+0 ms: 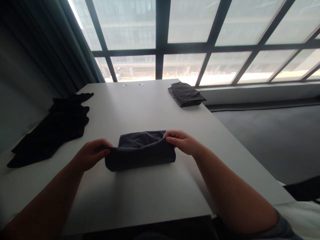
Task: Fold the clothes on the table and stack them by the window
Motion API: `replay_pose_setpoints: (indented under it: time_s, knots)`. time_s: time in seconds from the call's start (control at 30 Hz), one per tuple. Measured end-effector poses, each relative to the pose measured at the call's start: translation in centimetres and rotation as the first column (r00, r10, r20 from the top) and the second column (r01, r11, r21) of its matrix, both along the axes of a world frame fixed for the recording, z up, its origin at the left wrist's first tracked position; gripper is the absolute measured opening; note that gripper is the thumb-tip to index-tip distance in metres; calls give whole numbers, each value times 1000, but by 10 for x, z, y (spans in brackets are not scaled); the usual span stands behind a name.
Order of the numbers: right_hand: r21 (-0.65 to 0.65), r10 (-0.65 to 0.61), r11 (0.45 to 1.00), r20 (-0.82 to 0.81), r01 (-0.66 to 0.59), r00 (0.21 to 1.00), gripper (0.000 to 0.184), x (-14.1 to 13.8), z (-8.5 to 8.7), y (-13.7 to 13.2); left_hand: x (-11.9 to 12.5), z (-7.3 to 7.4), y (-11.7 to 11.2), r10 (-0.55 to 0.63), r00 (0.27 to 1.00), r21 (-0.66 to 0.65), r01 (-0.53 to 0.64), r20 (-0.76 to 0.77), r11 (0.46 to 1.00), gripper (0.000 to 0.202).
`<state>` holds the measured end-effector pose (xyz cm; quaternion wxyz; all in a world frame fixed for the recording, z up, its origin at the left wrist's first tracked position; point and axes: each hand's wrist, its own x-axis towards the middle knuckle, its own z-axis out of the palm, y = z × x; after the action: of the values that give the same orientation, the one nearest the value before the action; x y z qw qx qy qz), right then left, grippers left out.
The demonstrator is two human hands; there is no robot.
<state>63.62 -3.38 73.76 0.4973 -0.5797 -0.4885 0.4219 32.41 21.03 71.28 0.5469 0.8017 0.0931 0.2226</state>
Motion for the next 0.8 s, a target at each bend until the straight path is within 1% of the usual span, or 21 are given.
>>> replay_pose_setpoints:
  time_s: [0.07, 0.13, 0.23, 0.33, 0.4, 0.5, 0.57, 0.63, 0.7, 0.73, 0.8]
  knots:
    - [57, -175, 983, 12, 174, 985, 48, 0, -7, 10, 10, -8, 3, 189, 982, 19, -189, 23, 982, 35]
    - [105, -320, 944, 46, 314, 946, 46, 2, -15, 23, 21, -18, 8, 324, 946, 73, -325, 17, 943, 37]
    - [167, -472, 879, 160, 447, 867, 41, 7, -29, 41, 39, -33, 18, 447, 895, 174, -440, -3, 881, 39]
    - [202, -555, 830, 379, 519, 740, 34, 12, -41, 53, 54, -45, 26, 518, 855, 282, -493, -16, 823, 38]
    - [197, -555, 817, 527, 542, 644, 28, 15, -47, 57, 61, -52, 30, 547, 836, 361, -496, -49, 790, 37]
    - [173, -503, 816, 682, 551, 531, 22, 16, -52, 60, 68, -62, 37, 579, 807, 466, -471, -116, 749, 34]
    - [145, -451, 823, 756, 549, 475, 20, 15, -54, 62, 71, -68, 41, 590, 795, 511, -452, -141, 731, 30]
    - [104, -388, 831, 812, 546, 436, 18, 15, -54, 63, 73, -72, 44, 602, 783, 533, -445, -158, 719, 27]
    - [67, -334, 832, 853, 550, 402, 18, 14, -53, 64, 73, -72, 45, 622, 767, 555, -452, -158, 699, 24]
    - [58, -317, 828, 869, 557, 379, 19, 13, -51, 64, 73, -69, 43, 635, 759, 577, -459, -141, 676, 23]
    - [91, -304, 823, 905, 560, 299, 22, 7, -45, 64, 74, -61, 34, 656, 752, 647, -467, -68, 603, 23]
